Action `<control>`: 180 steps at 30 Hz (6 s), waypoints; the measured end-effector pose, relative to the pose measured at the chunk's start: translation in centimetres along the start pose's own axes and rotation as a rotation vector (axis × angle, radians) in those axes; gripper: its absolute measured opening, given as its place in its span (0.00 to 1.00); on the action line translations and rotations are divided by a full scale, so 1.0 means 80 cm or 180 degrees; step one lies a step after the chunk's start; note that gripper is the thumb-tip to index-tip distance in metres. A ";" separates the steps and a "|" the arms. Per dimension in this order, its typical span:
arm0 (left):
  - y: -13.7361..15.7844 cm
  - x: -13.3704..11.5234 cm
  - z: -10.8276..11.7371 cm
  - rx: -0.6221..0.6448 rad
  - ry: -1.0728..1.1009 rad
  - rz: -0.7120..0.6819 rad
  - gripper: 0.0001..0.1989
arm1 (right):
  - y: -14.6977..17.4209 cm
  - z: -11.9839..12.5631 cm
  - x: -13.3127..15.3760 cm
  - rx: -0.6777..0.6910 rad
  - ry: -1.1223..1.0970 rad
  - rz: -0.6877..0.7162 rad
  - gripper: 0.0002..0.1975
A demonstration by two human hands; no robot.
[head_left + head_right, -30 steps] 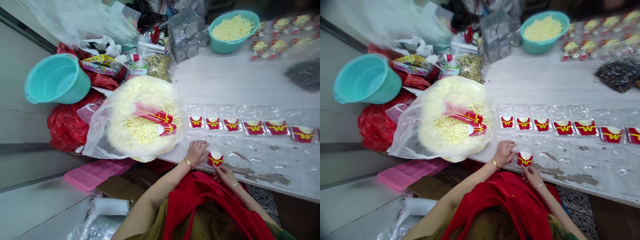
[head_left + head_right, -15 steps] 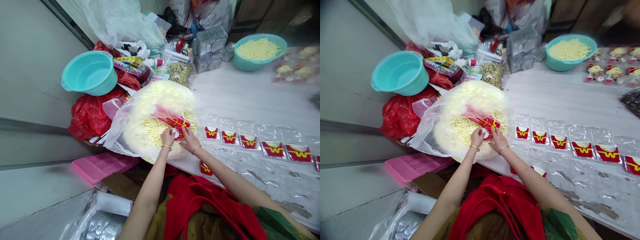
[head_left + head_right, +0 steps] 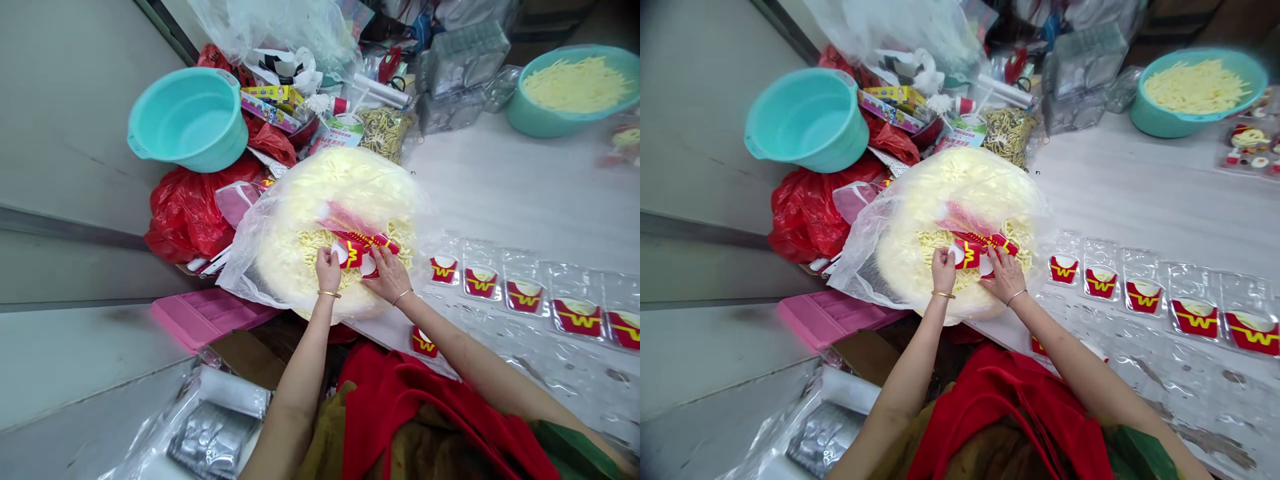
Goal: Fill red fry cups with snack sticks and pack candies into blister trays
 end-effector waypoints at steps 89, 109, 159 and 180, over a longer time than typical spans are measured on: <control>0.040 -0.080 0.088 0.1331 0.1791 0.0995 0.13 | 0.029 0.012 0.063 -0.0440 -0.1480 0.0538 0.37; 0.078 -0.067 0.022 0.1619 -0.1629 -0.1168 0.07 | 0.041 -0.003 0.070 0.0074 -0.0712 0.0556 0.36; 0.089 -0.064 0.014 0.1364 -0.1719 -0.1111 0.08 | 0.041 -0.012 0.057 -0.0024 -0.0819 0.0658 0.36; -0.028 0.022 0.085 0.0578 -0.0704 0.0666 0.08 | 0.038 -0.008 0.039 -0.0101 -0.0993 0.0227 0.39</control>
Point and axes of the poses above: each hand's wrist, its own y-axis away from the middle knuckle, its own z-axis out of the back of the hand, x = y × z, the point moved 5 cm from there along -y, towards the middle knuckle, and after that the axes turned 3 degrees about z, right-handed, at the moved point
